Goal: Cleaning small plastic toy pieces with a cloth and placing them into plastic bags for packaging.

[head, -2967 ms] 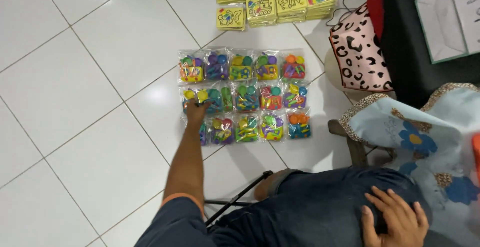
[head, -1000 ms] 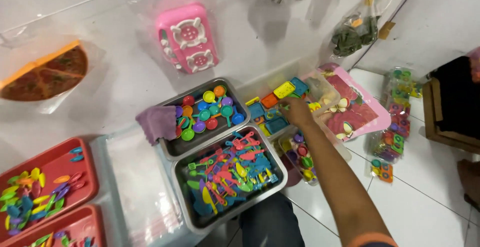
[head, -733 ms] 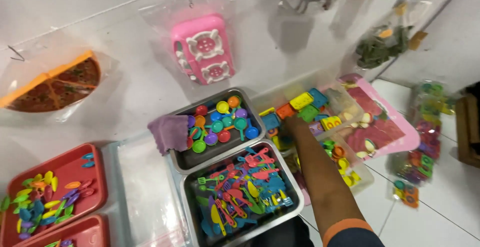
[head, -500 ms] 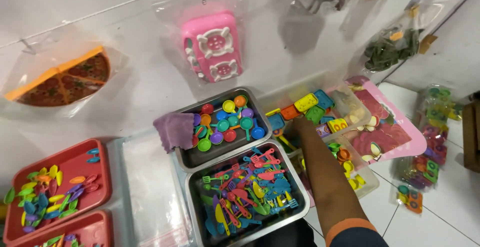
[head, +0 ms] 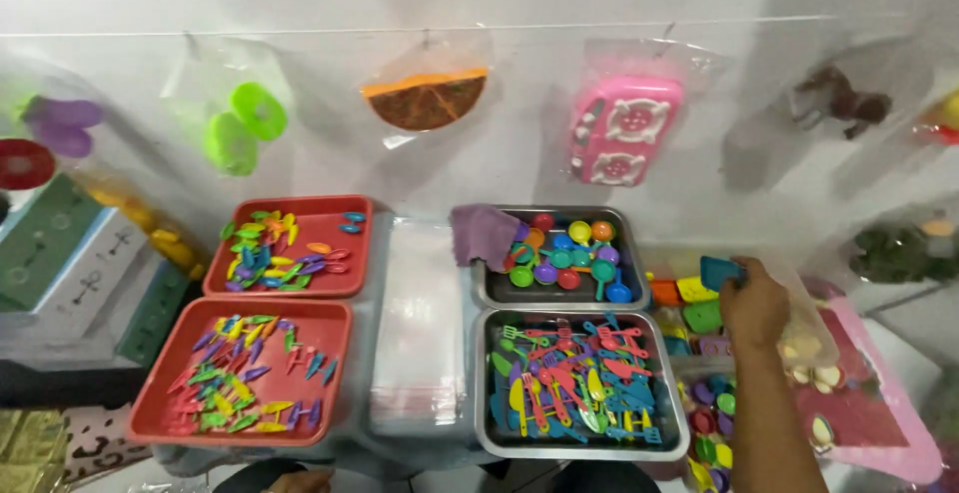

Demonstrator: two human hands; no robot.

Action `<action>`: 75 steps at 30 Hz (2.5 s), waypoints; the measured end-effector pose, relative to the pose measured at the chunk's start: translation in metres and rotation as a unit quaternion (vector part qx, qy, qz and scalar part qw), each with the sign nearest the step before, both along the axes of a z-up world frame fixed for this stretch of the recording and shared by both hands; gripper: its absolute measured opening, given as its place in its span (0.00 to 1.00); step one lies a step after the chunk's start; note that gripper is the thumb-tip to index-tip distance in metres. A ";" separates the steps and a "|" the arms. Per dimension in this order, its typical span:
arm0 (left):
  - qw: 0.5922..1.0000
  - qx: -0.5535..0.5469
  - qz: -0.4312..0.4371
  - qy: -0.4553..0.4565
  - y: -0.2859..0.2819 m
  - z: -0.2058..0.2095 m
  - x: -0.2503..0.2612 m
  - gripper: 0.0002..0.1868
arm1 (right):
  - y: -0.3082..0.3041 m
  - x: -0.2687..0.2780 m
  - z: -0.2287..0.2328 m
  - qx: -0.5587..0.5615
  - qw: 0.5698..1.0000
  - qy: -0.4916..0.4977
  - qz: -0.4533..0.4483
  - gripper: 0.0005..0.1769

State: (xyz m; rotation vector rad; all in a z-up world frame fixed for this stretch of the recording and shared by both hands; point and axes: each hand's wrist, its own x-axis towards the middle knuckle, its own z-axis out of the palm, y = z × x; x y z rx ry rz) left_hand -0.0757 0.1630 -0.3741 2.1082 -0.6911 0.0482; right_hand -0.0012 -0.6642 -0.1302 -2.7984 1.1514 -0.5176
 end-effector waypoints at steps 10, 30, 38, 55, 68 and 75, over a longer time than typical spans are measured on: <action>0.736 -0.492 -0.045 0.463 -0.274 0.369 -0.006 0.50 | 0.369 -0.103 0.162 0.047 0.763 -0.279 0.581 0.24; 0.810 -0.421 0.044 0.407 -0.179 0.391 0.066 0.33 | 0.383 0.178 0.009 -0.336 0.871 -0.115 0.340 0.17; 0.777 -0.463 0.095 0.417 -0.166 0.393 0.069 0.39 | 0.351 0.157 0.077 0.146 0.916 -0.204 0.313 0.24; 0.719 -0.640 -0.034 0.268 -0.199 0.342 0.056 0.45 | 0.507 -0.060 0.111 0.066 0.789 -0.218 0.571 0.32; 0.752 -0.601 -0.071 0.261 -0.198 0.341 0.061 0.49 | 0.500 -0.056 0.108 0.107 0.768 -0.225 0.590 0.25; 0.735 -0.622 -0.071 0.262 -0.195 0.348 0.054 0.48 | 0.507 -0.061 0.106 0.197 0.727 -0.250 0.609 0.30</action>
